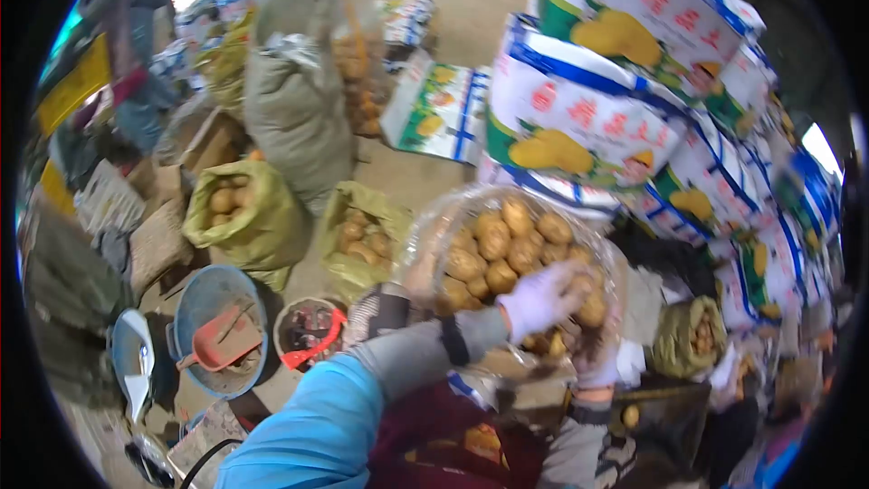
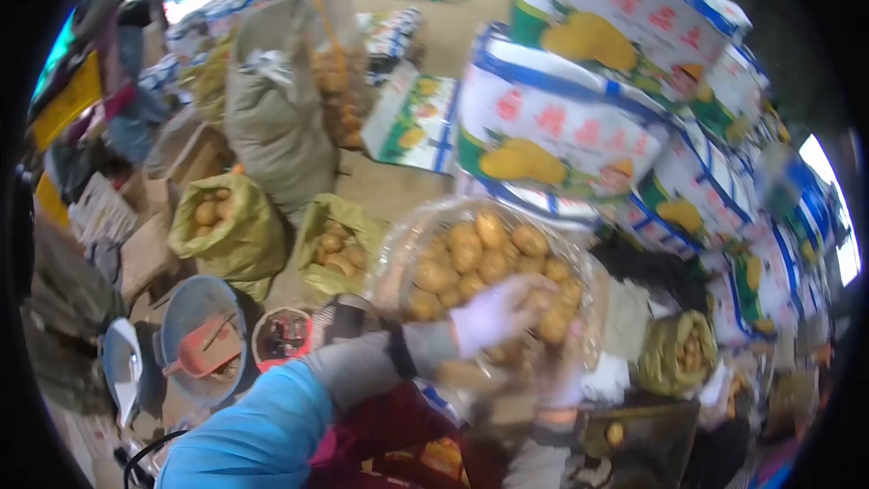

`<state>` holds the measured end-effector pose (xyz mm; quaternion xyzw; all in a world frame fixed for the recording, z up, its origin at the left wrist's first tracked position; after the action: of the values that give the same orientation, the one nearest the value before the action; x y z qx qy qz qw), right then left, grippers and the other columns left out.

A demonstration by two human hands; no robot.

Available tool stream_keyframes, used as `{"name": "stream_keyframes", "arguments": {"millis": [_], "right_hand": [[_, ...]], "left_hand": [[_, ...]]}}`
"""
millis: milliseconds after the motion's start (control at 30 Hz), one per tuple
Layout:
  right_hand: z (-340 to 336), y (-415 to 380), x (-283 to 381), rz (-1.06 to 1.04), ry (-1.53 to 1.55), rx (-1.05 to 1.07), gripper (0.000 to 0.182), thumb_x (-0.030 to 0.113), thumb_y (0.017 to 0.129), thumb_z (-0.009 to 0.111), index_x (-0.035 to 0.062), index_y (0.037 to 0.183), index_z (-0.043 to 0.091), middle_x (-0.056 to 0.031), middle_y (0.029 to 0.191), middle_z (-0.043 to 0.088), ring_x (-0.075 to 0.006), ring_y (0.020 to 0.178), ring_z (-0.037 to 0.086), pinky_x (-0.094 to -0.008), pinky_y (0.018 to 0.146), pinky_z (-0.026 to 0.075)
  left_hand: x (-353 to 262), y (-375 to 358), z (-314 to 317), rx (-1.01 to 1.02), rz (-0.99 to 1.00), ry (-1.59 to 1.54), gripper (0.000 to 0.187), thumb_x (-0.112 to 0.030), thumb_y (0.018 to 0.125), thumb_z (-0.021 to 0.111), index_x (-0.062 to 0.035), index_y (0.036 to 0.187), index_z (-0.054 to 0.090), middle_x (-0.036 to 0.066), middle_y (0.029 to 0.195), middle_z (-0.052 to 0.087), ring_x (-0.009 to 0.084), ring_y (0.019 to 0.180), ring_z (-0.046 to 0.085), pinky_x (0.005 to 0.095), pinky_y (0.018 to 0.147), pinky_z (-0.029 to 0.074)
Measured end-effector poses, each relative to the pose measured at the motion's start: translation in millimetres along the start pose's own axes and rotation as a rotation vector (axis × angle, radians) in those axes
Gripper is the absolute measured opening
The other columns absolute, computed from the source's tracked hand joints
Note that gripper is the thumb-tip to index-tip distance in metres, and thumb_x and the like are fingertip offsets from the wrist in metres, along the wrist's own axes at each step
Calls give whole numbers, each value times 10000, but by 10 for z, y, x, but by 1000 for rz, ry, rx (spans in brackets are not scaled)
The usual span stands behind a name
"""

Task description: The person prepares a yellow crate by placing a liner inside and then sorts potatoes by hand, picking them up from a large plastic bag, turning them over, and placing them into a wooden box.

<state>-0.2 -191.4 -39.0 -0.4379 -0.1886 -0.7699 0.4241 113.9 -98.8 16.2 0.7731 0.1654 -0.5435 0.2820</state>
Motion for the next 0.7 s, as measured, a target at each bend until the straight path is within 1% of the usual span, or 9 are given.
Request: {"name": "stream_keyframes", "arguments": {"millis": [67,100,200,233,267,333,433,533,700], "right_hand": [[-196,2,-24,52,-339,32,603,350,968,598,3,1420,401,-114,1205,599,-165,1001,606,-283,846,520],[-127,-12,130,-68,-573,-47,563,271,956,630,-12,1402,435,-126,1194,607,-110,978,582,-241,835,504],[49,-110,343,-220,-596,-113,547,13,852,697,-8,1361,499,-125,1299,573,-169,1158,562,-286,988,470],[80,-120,375,-273,-643,-89,602,-8,806,734,-6,1360,499,-119,1348,547,-184,1230,529,-294,1021,451],[152,-176,349,-181,-393,-98,612,-8,771,764,14,1335,527,-119,1361,540,-217,1241,523,-314,1058,420],[204,-249,473,-398,-794,-82,654,14,734,796,55,1333,535,-138,1323,559,-271,1226,542,-339,1062,418],[122,-275,484,-589,-970,-121,662,41,725,805,85,1331,541,-155,1292,568,-311,1213,548,-373,1050,428],[56,-302,459,-484,-1017,-213,701,66,735,799,36,1363,487,-132,1342,539,-243,1252,508,-341,1070,394],[-260,-213,338,-361,-673,-298,533,103,866,703,56,1355,498,-137,1339,546,-247,1201,551,-328,1029,428]], "left_hand": [[-85,-16,1,-71,147,146,306,-244,953,576,-85,1214,587,142,1148,628,302,1052,627,369,911,502],[-93,-13,27,-64,224,135,304,-193,949,559,-56,1219,574,154,1141,630,297,1054,626,369,907,499],[-152,28,73,-13,183,-9,287,-182,970,499,-24,1198,572,174,1131,633,304,1049,624,372,903,497],[-72,12,139,57,-117,-369,300,-191,1016,408,-8,1184,577,151,1141,640,266,1062,613,356,933,482],[163,93,136,36,-29,-319,333,-189,1038,351,4,1181,581,131,1146,634,220,1065,599,333,940,479],[66,93,122,79,82,-231,325,-162,1028,362,21,1189,577,131,1167,614,206,1062,599,313,940,476],[4,96,217,162,251,40,309,-117,1005,400,37,1226,552,125,1202,587,191,1061,599,300,928,485],[156,46,367,266,-251,-580,334,-68,975,437,38,1286,498,134,1237,567,200,1080,598,304,920,502],[59,16,403,298,-288,-620,375,-54,956,473,39,1319,453,142,1236,558,189,1101,589,296,908,523]]}}
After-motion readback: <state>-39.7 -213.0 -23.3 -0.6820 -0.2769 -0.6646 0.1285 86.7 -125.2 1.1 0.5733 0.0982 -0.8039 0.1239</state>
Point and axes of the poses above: each hand's wrist, its own y-axis towards the middle knuckle, its own z-axis out of the palm, x = y × z, the point moved 8 cm from there along y, towards the middle knuckle
